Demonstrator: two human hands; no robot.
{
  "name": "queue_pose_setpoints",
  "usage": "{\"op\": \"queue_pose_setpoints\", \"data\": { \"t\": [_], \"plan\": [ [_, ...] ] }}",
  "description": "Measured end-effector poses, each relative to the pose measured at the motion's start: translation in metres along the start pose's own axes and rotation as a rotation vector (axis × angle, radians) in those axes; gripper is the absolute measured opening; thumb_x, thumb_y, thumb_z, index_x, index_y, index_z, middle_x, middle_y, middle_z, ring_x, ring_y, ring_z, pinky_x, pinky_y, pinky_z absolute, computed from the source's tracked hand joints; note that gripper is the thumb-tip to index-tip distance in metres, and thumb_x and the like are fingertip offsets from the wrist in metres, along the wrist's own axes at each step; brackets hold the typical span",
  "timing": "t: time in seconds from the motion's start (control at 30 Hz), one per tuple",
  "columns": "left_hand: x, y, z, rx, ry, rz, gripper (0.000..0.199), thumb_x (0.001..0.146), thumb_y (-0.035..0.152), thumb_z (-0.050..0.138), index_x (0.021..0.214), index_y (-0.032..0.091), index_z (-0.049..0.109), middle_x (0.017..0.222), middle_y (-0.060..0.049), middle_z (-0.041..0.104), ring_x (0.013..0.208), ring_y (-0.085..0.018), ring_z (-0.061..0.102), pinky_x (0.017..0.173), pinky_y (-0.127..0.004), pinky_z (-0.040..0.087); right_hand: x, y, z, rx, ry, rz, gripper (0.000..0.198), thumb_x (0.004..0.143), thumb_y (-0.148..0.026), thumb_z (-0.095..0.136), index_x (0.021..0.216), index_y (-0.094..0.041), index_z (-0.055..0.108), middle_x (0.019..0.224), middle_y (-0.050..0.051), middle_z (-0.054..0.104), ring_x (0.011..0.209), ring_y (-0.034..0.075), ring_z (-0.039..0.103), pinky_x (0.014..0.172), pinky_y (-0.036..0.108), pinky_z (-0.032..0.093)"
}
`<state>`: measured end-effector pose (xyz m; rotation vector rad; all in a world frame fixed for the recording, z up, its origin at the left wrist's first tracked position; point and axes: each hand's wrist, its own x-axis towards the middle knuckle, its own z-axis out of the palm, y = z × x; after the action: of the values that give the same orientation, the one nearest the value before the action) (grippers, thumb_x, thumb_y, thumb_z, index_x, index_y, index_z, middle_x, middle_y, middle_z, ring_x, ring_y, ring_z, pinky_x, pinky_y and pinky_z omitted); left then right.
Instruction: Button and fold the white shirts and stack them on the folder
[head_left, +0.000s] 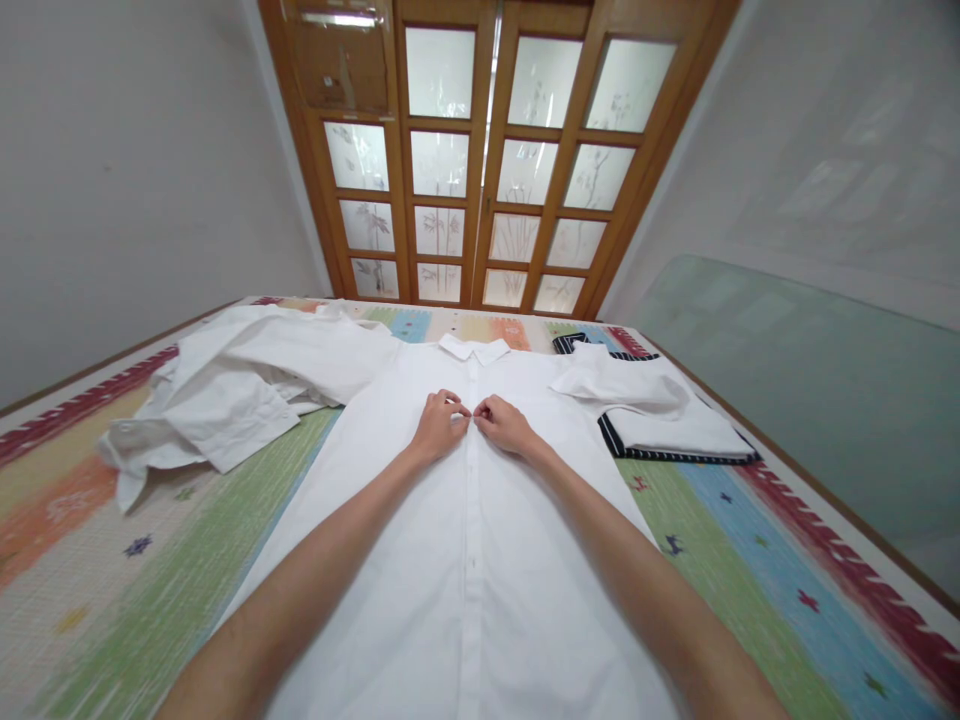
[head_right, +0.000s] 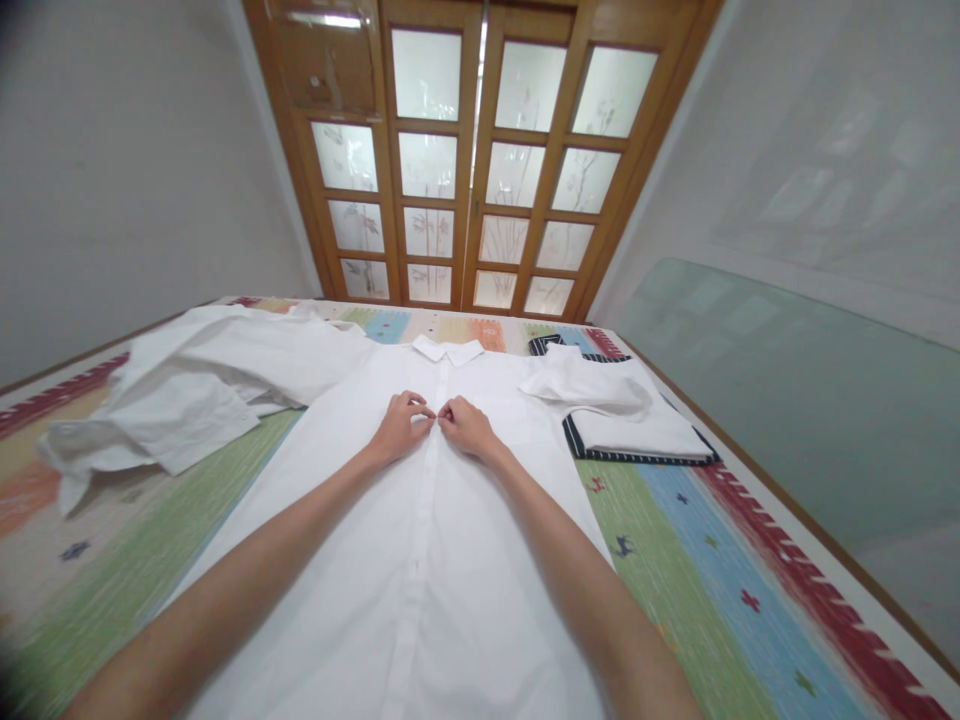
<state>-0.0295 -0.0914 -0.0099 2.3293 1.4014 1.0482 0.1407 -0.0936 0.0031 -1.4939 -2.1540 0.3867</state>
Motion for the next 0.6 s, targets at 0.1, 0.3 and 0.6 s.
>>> {"op": "queue_pose_setpoints", "data": {
  "t": [0.1, 0.3, 0.6],
  "plan": [
    [-0.001, 0.0, -0.002, 0.032, -0.009, 0.03, 0.011, 0.081, 0.023, 0.063, 0.076, 0.021, 0.073, 0.099, -0.006, 0.059, 0.096, -0.021, 0.052, 0.094, -0.04, 0.045, 0.0, 0.0, 0.0, 0.0, -0.004, 0.002, 0.007, 0.083, -0.017, 0.057, 0.087, -0.018, 0.062, 0.087, 0.002, 0.061, 0.079, 0.014, 0.055, 0.07, 0.025, 0.038],
    [-0.002, 0.006, -0.003, 0.156, -0.024, 0.083, 0.018, 0.083, 0.025, 0.061, 0.07, 0.02, 0.074, 0.099, -0.007, 0.062, 0.094, -0.022, 0.052, 0.087, -0.039, 0.048, 0.0, 0.0, 0.0, 0.007, -0.01, 0.009, 0.006, 0.083, -0.017, 0.058, 0.088, -0.018, 0.062, 0.088, 0.002, 0.061, 0.08, 0.014, 0.055, 0.07, 0.025, 0.038],
    [-0.007, 0.012, -0.008, 0.31, -0.037, 0.244, 0.021, 0.083, 0.024, 0.058, 0.072, 0.02, 0.075, 0.102, -0.009, 0.062, 0.095, -0.022, 0.053, 0.083, -0.037, 0.049, -0.002, -0.005, -0.001, -0.062, 0.002, 0.027, 0.009, 0.086, -0.017, 0.053, 0.09, -0.018, 0.062, 0.091, 0.003, 0.062, 0.083, 0.015, 0.056, 0.07, 0.025, 0.038]
  ]
}}
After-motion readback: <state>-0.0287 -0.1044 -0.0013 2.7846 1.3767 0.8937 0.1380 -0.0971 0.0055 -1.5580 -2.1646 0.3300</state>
